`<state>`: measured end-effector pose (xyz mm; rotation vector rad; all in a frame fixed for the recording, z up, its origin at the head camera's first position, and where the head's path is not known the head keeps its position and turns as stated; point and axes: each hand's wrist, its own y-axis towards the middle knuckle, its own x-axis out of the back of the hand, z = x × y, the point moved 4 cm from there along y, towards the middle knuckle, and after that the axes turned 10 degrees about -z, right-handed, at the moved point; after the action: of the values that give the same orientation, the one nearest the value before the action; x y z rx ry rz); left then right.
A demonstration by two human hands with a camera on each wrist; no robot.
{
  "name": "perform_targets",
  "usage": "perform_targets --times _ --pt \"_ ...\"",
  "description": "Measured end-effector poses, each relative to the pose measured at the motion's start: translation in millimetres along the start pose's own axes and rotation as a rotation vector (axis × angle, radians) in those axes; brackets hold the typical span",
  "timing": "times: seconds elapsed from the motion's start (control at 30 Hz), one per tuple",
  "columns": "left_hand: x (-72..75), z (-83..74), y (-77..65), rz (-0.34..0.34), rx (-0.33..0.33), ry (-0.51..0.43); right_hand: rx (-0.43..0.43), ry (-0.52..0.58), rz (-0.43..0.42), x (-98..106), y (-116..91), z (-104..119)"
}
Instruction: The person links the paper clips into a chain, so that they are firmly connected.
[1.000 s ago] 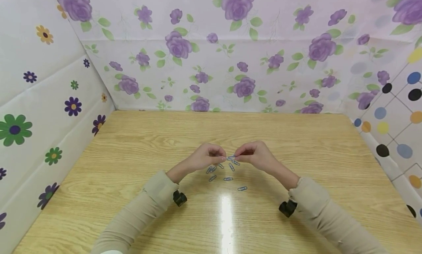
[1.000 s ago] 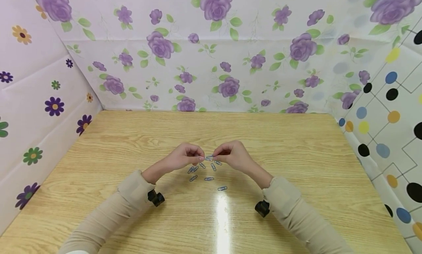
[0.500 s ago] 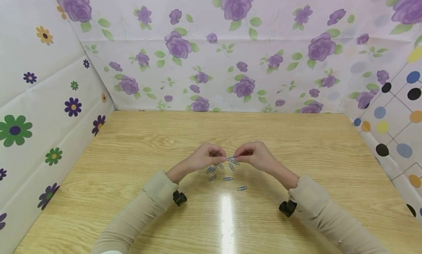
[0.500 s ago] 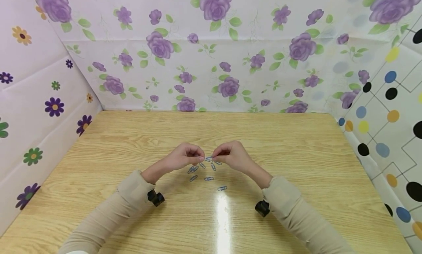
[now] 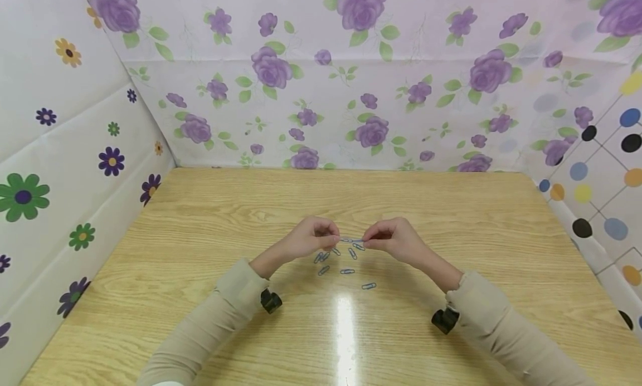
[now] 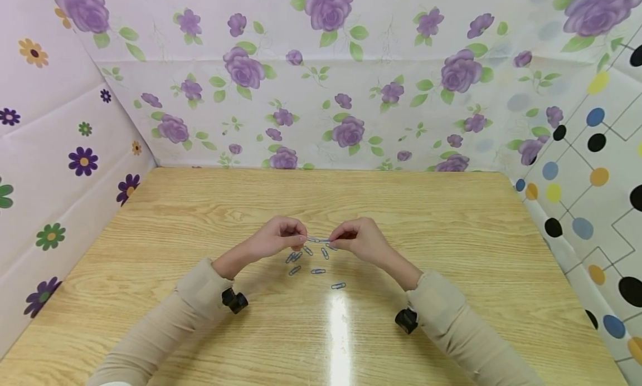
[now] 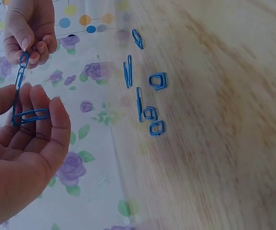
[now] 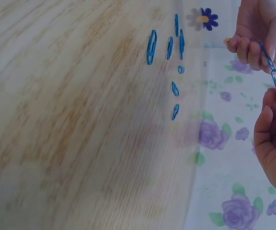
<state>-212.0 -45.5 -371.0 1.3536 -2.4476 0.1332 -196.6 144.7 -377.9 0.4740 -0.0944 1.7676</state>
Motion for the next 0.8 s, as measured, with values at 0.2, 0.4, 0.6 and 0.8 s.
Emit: perform_targets --times 0.2,0.4,0.6,0.8 --pt "-2.9 11.2 2.1 0.012 0.094 -0.188 0.002 -0.008 -0.019 -2 0 3" --pt "-5.0 15.1 2.3 0.034 0.144 -0.313 0.011 -0.003 -0.030 -4 1 6" --pt "-7.2 15.3 3.5 -0.001 0.111 -0.167 0.010 0.000 -0.020 -7 2 7" --pt "-9.3 9.0 2.0 -0.044 -0.041 -0.025 0.021 -0.012 -0.026 -11 3 6"
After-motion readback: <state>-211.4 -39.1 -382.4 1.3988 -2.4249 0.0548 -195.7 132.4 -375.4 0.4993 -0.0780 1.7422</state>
